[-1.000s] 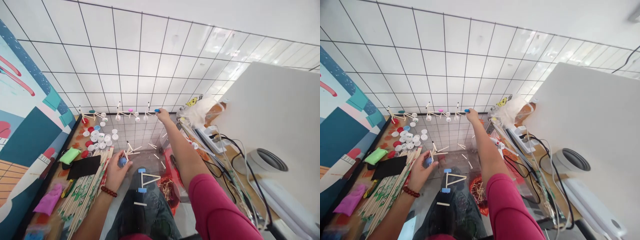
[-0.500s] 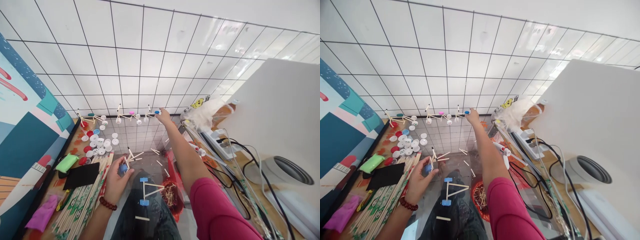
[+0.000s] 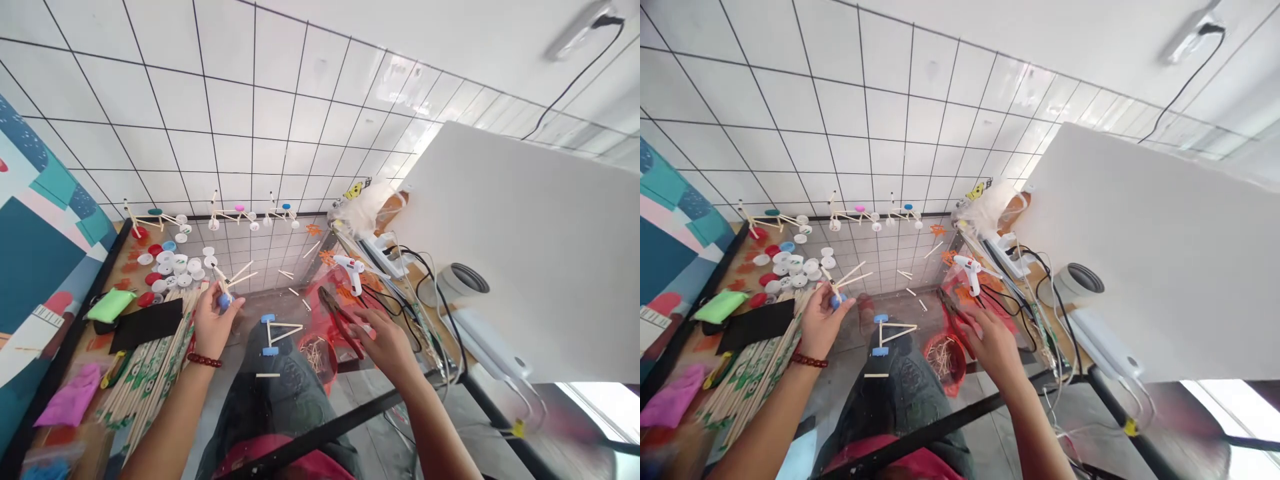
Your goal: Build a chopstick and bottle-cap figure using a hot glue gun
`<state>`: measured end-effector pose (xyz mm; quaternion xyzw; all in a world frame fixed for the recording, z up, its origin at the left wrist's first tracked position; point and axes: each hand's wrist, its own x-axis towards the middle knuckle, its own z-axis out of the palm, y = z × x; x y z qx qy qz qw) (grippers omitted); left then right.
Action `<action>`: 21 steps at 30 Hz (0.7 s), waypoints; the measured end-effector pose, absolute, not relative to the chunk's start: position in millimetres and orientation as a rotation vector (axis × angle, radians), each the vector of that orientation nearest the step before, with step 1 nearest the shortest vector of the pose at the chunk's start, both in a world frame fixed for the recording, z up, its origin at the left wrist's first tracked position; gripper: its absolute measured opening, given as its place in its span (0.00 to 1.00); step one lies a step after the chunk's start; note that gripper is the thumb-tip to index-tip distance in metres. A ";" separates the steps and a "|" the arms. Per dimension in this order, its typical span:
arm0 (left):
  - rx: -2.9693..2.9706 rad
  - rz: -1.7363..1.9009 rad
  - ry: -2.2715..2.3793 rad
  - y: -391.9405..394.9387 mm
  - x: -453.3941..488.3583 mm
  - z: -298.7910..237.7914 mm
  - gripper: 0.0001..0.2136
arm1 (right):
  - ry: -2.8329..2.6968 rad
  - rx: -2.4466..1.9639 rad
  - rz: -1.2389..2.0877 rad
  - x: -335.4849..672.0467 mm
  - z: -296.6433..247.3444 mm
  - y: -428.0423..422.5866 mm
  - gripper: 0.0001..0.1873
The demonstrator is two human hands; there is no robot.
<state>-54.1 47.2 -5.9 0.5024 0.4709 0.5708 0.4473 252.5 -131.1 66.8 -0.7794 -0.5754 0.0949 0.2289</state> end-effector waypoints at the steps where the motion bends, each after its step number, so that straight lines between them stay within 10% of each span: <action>1: 1.212 1.397 1.121 45.1 -52.5 -2.7 0.30 | -1.506 -2.231 0.202 259.4 56.6 -146.5 0.17; 14: 1.333 1.201 0.930 10.8 -38.5 30.1 0.29 | -1.654 -2.507 0.196 238.4 37.0 -145.1 0.08; 21: 0.995 1.191 0.829 1.1 -34.0 37.9 0.23 | -0.718 -1.839 1.108 239.6 47.5 -133.1 0.09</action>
